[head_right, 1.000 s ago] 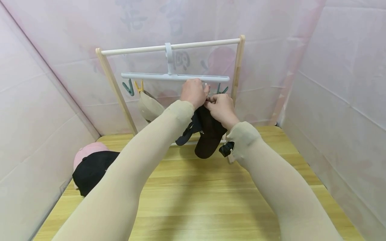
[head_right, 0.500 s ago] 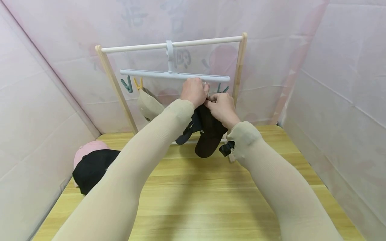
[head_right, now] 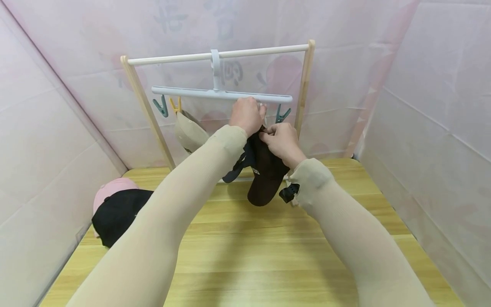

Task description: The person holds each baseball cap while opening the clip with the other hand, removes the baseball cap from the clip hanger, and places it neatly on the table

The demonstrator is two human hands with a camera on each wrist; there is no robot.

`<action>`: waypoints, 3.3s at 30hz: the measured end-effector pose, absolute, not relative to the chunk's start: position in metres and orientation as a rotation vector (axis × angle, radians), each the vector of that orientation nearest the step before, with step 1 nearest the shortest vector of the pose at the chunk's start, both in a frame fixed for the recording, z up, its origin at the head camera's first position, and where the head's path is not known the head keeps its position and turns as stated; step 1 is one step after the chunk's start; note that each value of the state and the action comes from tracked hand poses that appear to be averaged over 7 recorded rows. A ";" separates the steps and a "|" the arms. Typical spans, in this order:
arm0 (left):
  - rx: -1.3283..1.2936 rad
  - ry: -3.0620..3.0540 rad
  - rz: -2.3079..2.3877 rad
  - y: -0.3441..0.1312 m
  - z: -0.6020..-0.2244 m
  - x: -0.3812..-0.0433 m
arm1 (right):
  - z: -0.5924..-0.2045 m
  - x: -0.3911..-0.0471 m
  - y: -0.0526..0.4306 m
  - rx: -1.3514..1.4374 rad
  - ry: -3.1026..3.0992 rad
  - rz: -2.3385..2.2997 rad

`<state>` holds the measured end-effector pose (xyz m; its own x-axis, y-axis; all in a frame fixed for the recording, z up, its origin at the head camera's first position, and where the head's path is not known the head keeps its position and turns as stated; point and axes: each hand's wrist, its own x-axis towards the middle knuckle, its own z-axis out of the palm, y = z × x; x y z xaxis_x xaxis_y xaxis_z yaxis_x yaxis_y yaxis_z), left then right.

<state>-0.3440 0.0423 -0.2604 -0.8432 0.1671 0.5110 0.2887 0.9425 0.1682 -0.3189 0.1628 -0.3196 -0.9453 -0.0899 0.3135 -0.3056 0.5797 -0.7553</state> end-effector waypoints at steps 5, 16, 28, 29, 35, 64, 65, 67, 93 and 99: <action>-0.337 -2.591 -0.339 0.042 -0.261 -0.343 | -0.325 -0.317 0.162 0.355 -2.559 1.318; -0.344 -2.594 -0.350 0.044 -0.264 -0.341 | -0.329 -0.316 0.164 0.343 -2.552 1.343; -0.324 -2.537 -0.401 0.046 -0.268 -0.342 | -0.331 -0.314 0.164 0.327 -2.538 1.372; -0.319 -2.531 -0.410 0.047 -0.268 -0.342 | -0.331 -0.314 0.164 0.329 -2.534 1.377; -0.294 -2.521 -0.427 0.047 -0.271 -0.342 | -0.332 -0.313 0.162 0.340 -2.516 1.411; -0.633 -2.481 -0.980 -0.041 -0.351 -0.237 | -0.337 -0.294 0.195 0.310 -2.447 1.399; -0.623 -2.479 -1.050 -0.047 -0.358 -0.233 | -0.337 -0.290 0.197 0.304 -2.442 1.400; -0.603 -2.472 -1.206 -0.055 -0.373 -0.227 | -0.336 -0.284 0.201 0.298 -2.426 1.405; -0.432 -2.047 -2.202 -0.059 -0.445 -0.221 | -0.372 -0.223 0.209 0.513 -1.856 1.981; -0.491 -2.056 -1.945 -0.062 -0.435 -0.212 | -0.399 -0.221 0.182 0.507 -1.845 2.088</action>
<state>-0.2115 -0.0623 -0.4350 -0.9066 0.0599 0.4178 0.4205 0.0424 0.9063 -0.2206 0.1820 -0.3986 -0.8899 -0.0035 0.4560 -0.4522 -0.1236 -0.8833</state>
